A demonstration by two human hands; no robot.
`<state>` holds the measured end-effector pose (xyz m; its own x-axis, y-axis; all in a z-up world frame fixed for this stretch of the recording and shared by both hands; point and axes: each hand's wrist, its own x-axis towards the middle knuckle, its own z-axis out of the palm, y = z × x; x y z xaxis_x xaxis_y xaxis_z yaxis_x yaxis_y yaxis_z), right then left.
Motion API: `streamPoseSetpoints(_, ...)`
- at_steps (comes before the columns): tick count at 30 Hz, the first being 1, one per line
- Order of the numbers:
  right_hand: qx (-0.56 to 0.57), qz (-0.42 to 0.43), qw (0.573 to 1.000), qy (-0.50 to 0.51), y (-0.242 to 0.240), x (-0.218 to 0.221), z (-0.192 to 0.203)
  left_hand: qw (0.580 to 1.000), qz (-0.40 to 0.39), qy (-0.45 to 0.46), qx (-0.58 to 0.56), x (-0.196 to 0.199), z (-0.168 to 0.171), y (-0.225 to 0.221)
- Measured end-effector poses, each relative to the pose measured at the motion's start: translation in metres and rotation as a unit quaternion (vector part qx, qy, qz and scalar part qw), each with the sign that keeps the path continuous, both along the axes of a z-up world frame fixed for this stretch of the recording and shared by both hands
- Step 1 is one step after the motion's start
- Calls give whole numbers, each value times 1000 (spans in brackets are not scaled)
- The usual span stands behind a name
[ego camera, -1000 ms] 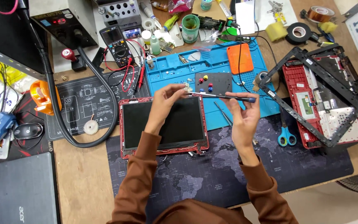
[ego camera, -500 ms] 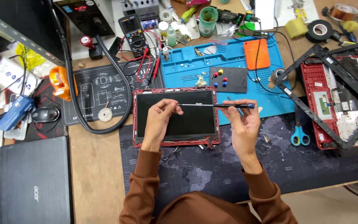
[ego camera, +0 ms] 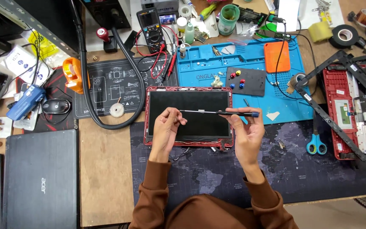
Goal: Repairing a laptop by disassembling and reassembling the screen components using a screwdriver.
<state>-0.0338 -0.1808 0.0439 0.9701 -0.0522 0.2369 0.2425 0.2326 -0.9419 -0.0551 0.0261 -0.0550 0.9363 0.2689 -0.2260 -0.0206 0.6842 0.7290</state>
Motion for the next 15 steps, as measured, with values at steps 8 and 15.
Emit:
streamPoseSetpoints(8, -5, 5, 1000, -1, -1, -3, -1, 999, 20, 14, -20, -11, -3, -7)
streamPoseSetpoints(15, -25, 11, 1000, -11, 0, -7, 8, 998, 15, -1, -63, -14, 5, -7)
